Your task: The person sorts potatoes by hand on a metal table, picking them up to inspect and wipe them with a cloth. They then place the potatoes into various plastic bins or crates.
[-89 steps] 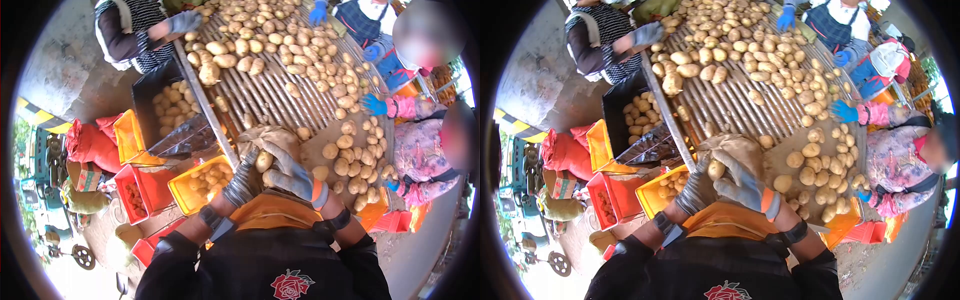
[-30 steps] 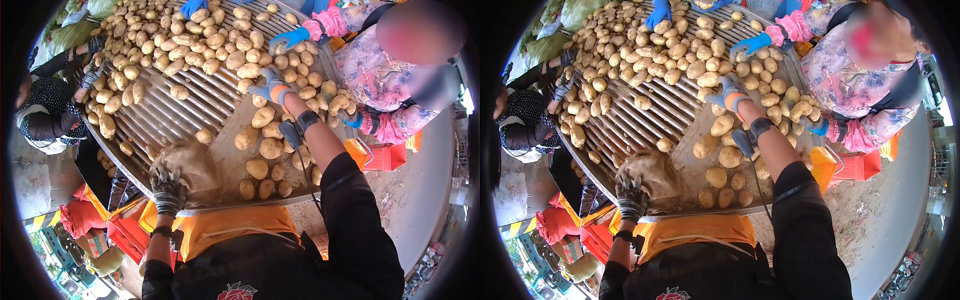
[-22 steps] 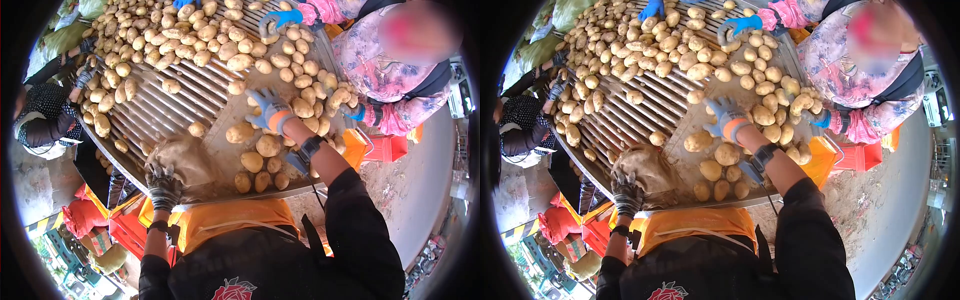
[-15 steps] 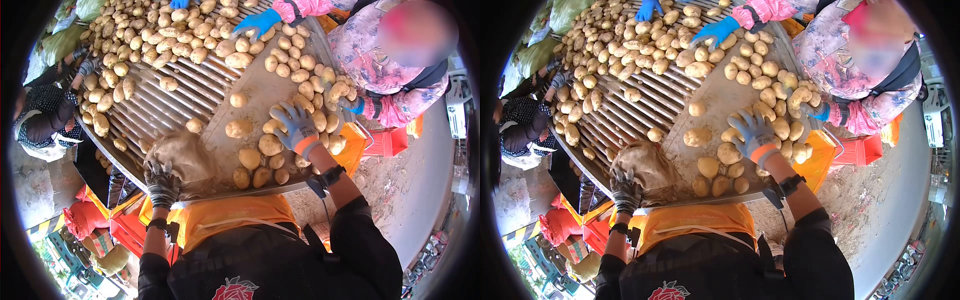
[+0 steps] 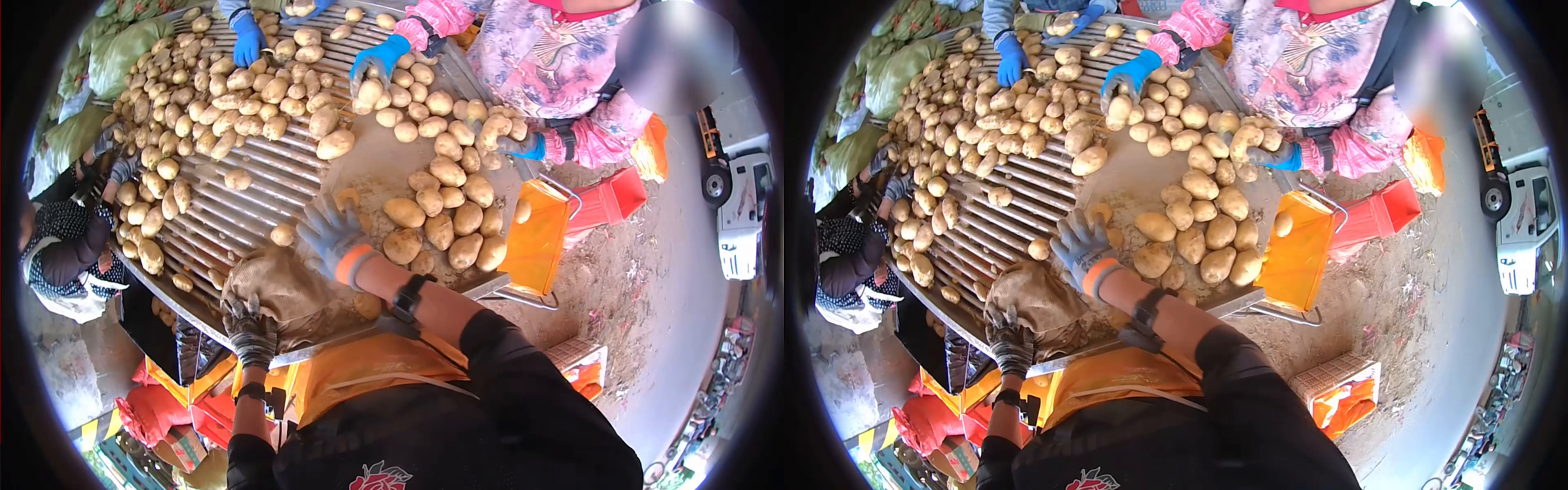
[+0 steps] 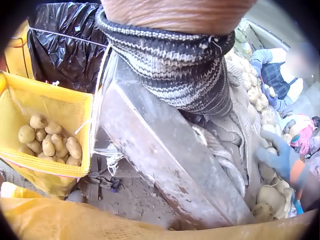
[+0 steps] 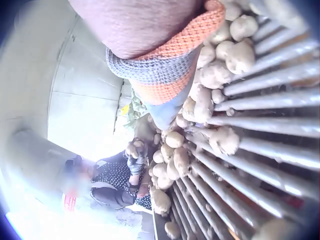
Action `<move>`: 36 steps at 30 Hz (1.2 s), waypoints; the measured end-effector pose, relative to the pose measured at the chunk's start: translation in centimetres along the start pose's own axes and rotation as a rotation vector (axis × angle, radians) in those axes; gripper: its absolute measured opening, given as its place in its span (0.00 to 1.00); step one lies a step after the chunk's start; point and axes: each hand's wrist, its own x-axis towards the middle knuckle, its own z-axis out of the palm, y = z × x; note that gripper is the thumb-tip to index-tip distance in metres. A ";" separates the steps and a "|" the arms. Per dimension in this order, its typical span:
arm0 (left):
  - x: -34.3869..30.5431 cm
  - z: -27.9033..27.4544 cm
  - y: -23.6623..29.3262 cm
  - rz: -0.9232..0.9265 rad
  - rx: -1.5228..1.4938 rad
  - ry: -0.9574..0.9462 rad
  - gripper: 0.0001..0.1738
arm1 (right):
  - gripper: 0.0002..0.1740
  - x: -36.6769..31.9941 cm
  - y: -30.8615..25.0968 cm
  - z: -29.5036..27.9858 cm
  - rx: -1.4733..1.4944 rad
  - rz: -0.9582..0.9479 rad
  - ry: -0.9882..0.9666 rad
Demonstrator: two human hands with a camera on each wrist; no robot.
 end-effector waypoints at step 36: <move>1.1 -2.4 -0.6 0.054 -0.211 0.102 0.19 | 0.46 46.5 -0.2 -4.6 -0.298 -0.064 -0.373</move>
